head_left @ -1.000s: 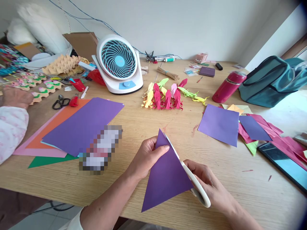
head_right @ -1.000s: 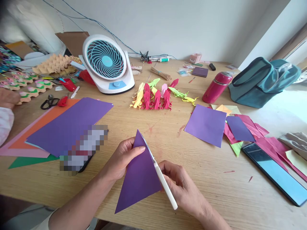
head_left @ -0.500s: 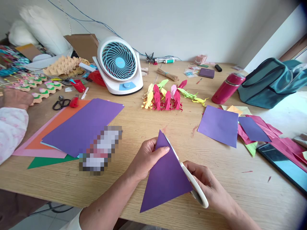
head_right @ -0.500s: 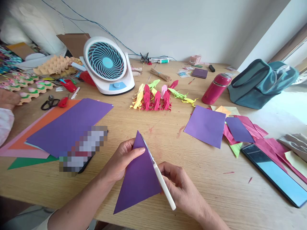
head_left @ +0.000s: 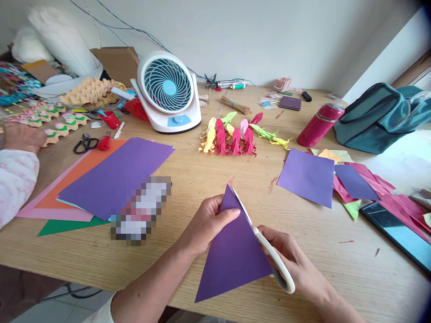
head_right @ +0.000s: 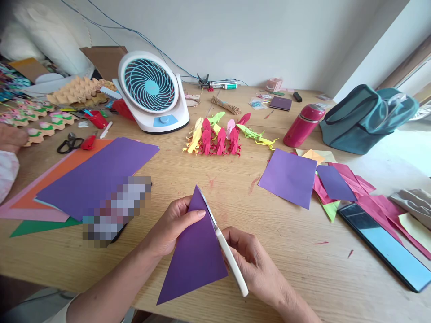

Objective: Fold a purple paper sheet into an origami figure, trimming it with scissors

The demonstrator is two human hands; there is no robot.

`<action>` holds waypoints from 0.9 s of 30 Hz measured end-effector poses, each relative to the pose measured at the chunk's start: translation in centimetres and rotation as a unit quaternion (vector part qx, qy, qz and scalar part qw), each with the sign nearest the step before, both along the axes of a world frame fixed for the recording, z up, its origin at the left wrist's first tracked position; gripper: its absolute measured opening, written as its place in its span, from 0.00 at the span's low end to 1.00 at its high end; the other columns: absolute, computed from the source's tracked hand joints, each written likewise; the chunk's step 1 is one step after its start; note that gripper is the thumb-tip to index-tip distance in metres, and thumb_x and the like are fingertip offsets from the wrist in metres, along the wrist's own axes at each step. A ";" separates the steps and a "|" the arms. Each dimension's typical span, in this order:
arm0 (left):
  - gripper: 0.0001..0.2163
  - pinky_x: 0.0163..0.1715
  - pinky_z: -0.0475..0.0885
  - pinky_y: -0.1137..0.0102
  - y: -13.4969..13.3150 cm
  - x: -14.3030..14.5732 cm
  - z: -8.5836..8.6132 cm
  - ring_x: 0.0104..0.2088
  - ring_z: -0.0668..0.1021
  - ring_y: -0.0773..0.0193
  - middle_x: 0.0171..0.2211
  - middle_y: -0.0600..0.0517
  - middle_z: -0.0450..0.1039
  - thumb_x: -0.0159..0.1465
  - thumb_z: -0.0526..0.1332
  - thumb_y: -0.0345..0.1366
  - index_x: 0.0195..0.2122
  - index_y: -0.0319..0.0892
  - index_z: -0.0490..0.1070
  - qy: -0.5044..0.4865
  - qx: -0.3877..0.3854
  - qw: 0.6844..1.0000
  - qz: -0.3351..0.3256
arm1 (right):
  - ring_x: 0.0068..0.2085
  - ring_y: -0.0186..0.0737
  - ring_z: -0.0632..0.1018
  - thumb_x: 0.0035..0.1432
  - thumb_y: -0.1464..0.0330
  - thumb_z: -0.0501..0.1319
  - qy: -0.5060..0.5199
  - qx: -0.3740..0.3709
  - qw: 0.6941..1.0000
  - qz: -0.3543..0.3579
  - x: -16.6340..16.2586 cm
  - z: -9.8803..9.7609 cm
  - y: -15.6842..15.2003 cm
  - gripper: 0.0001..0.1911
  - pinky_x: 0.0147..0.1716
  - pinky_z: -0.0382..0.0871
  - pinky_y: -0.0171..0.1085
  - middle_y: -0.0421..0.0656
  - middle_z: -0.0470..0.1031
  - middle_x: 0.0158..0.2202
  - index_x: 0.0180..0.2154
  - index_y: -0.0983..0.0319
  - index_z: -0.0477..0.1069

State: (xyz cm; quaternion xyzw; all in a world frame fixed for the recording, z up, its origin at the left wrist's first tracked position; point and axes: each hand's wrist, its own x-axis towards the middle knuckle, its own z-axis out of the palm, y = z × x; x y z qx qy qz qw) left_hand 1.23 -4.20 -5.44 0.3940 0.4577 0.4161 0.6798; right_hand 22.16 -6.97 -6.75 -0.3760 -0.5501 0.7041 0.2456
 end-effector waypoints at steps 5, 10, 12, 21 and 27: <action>0.15 0.24 0.62 0.74 0.0 0.0 -0.2 0.24 0.72 0.68 0.25 0.52 0.73 0.58 0.68 0.45 0.29 0.39 0.68 0.004 0.007 1.000 -0.018 | 0.29 0.31 0.63 0.63 0.49 0.60 0.005 -0.008 1.000 -0.010 0.0 0.0 -0.1 0.22 0.29 0.58 0.31 0.37 0.64 0.28 0.35 0.62 0.68; 0.14 0.25 0.63 0.73 0.0 -0.1 -0.4 0.24 0.71 0.68 0.25 0.52 0.72 0.59 0.67 0.45 0.29 0.39 0.68 0.006 0.018 1.000 -0.025 | 0.28 0.30 0.63 0.63 0.50 0.61 0.002 -0.012 1.000 -0.019 -0.1 0.1 -0.1 0.21 0.28 0.57 0.31 0.37 0.65 0.28 0.33 0.62 0.68; 0.14 0.25 0.63 0.73 0.0 -0.1 -0.4 0.24 0.71 0.68 0.25 0.52 0.72 0.60 0.67 0.44 0.29 0.39 0.68 0.008 0.019 0.999 -0.025 | 0.28 0.30 0.62 0.63 0.50 0.61 0.006 -0.015 1.000 -0.020 -0.2 0.1 -0.2 0.21 0.27 0.56 0.31 0.37 0.64 0.27 0.33 0.62 0.67; 0.13 0.25 0.63 0.74 0.0 0.1 -0.1 0.24 0.70 0.70 0.25 0.53 0.71 0.60 0.66 0.44 0.29 0.39 0.68 0.004 0.024 0.999 -0.029 | 0.28 0.30 0.60 0.63 0.50 0.61 0.002 -0.018 1.000 -0.018 -0.2 -0.1 -0.1 0.21 0.27 0.53 0.32 0.37 0.62 0.27 0.35 0.63 0.68; 0.14 0.24 0.62 0.74 -0.1 0.1 0.0 0.24 0.68 0.71 0.24 0.54 0.69 0.59 0.66 0.44 0.28 0.39 0.67 0.007 0.021 0.999 -0.033 | 0.29 0.31 0.60 0.65 0.49 0.58 -0.009 -0.004 1.000 -0.002 0.0 -0.1 -0.1 0.22 0.28 0.54 0.32 0.38 0.62 0.29 0.36 0.63 0.69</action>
